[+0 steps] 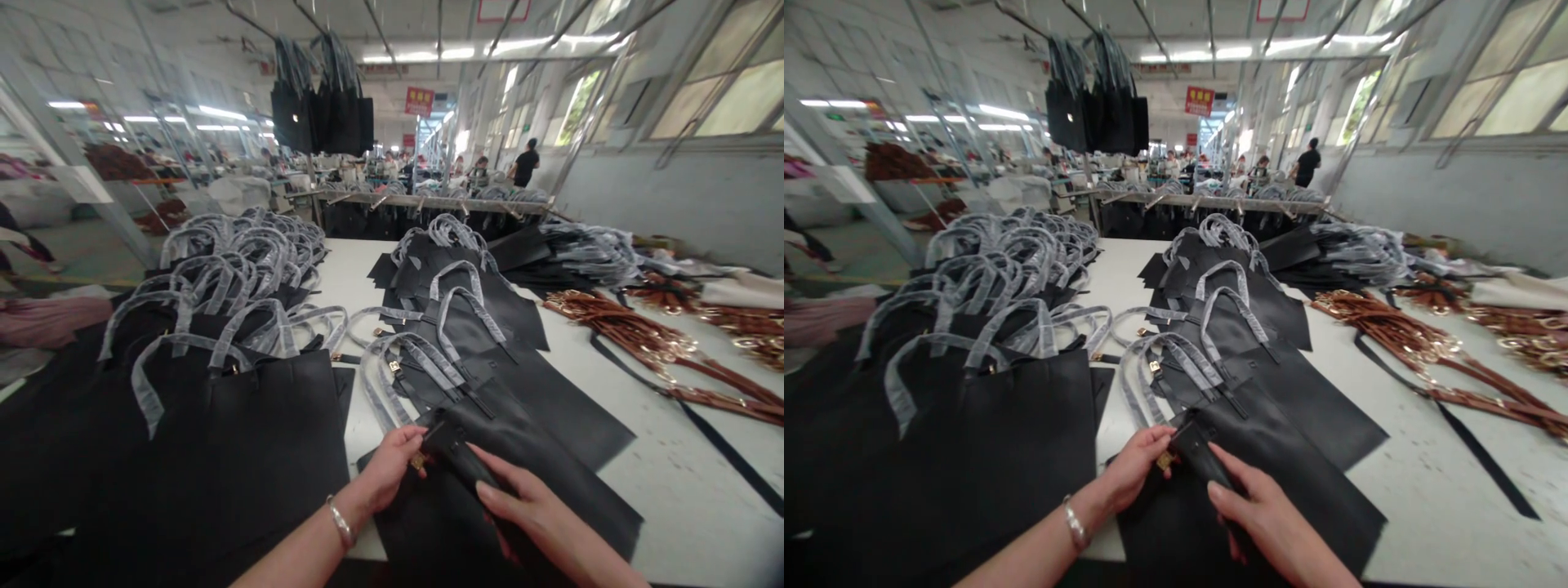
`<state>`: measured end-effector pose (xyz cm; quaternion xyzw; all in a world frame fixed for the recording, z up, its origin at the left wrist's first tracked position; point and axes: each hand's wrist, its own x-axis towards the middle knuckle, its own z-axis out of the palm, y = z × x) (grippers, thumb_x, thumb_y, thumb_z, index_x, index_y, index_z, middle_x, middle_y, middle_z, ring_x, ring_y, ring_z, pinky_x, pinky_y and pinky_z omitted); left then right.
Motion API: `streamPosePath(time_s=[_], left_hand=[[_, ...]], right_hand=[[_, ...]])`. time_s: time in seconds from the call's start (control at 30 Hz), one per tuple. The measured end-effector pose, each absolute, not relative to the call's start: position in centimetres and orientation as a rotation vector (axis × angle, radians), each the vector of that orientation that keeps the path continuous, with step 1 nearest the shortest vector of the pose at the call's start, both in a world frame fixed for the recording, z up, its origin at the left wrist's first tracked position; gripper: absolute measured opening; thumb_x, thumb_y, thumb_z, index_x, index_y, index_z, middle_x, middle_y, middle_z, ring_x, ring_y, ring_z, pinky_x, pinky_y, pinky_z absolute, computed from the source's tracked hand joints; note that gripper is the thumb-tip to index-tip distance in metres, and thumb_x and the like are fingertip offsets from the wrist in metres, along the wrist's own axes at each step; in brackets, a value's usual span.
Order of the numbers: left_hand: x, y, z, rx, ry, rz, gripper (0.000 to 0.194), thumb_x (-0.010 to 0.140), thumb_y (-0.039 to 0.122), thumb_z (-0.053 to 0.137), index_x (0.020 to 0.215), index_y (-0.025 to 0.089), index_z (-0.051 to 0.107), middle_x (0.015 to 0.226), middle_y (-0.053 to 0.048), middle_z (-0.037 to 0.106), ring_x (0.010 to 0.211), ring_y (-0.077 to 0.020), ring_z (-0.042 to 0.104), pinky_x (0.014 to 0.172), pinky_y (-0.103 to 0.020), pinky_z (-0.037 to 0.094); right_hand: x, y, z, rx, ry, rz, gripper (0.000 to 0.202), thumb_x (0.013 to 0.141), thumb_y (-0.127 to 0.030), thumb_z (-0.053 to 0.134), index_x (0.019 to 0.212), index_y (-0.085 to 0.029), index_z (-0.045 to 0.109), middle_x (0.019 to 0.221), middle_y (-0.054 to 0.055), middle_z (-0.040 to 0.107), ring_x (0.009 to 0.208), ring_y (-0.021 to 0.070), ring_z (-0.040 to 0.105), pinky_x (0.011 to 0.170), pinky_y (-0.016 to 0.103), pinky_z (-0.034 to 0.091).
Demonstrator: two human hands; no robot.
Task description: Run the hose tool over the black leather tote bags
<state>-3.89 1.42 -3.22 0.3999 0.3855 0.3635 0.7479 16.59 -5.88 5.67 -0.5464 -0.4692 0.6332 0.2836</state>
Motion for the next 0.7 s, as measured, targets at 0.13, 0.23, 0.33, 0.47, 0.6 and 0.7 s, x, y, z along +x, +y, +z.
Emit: streamPosePath(time_s=[0.13,0.23,0.33,0.47,0.6,0.7], left_hand=[[-3.5,0.9,-3.4,0.777,0.822,0.819,0.043,0.076,0.047,0.069,0.102,0.014,0.061,0.096,-0.01,0.066,0.077,-0.0164,0.064,0.052,-0.02,0.04],[-3.2,0.6,-3.1,0.723,0.828,0.848,0.04,0.074,0.044,0.072,0.097,0.013,0.063,0.082,-0.005,0.064,0.068,-0.0134,0.06,0.051,-0.02,0.039],[-2.9,0.2,-2.8,0.747,0.805,0.826,0.039,0.074,0.044,0.072,0.094,0.012,0.064,0.083,-0.007,0.064,0.068,-0.0137,0.06,0.049,-0.019,0.037],[-2.4,-0.3,-2.6,0.705,0.822,0.831,0.04,0.075,0.042,0.069,0.101,0.012,0.063,0.1,-0.012,0.066,0.077,-0.0168,0.065,0.05,-0.019,0.035],[-1.9,-1.0,-2.4,0.683,0.869,0.838,0.035,0.073,0.037,0.07,0.095,0.011,0.064,0.086,-0.01,0.067,0.069,-0.0153,0.061,0.052,-0.021,0.037],[-1.5,-1.5,-2.4,0.646,0.868,0.827,0.031,0.075,0.034,0.068,0.096,0.011,0.063,0.091,-0.012,0.067,0.068,-0.0139,0.06,0.053,-0.021,0.037]], right_hand=[[17.0,-5.7,5.9,-1.518,-1.213,1.645,0.081,0.079,-0.055,0.063,0.147,-0.023,0.034,0.067,-0.004,0.06,0.046,0.011,0.057,0.043,0.021,0.043],[17.2,-6.0,6.1,-1.513,-1.216,1.755,0.083,0.076,-0.057,0.065,0.146,-0.023,0.037,0.068,-0.003,0.06,0.045,0.0109,0.056,0.043,0.021,0.043],[17.0,-5.9,6.4,-1.521,-1.186,1.73,0.084,0.076,-0.057,0.064,0.147,-0.023,0.036,0.068,-0.003,0.059,0.045,0.0112,0.057,0.042,0.021,0.043],[17.3,-6.0,6.9,-1.576,-1.17,1.654,0.086,0.075,-0.057,0.064,0.147,-0.022,0.035,0.068,-0.003,0.059,0.046,0.0116,0.057,0.044,0.022,0.043],[17.8,-6.7,6.9,-1.564,-1.181,1.729,0.083,0.074,-0.056,0.066,0.145,-0.021,0.04,0.066,-0.003,0.059,0.046,0.012,0.056,0.045,0.023,0.043],[18.0,-6.6,6.4,-1.584,-1.127,1.624,0.086,0.073,-0.056,0.065,0.147,-0.021,0.037,0.067,-0.003,0.059,0.045,0.0126,0.056,0.044,0.024,0.043]])
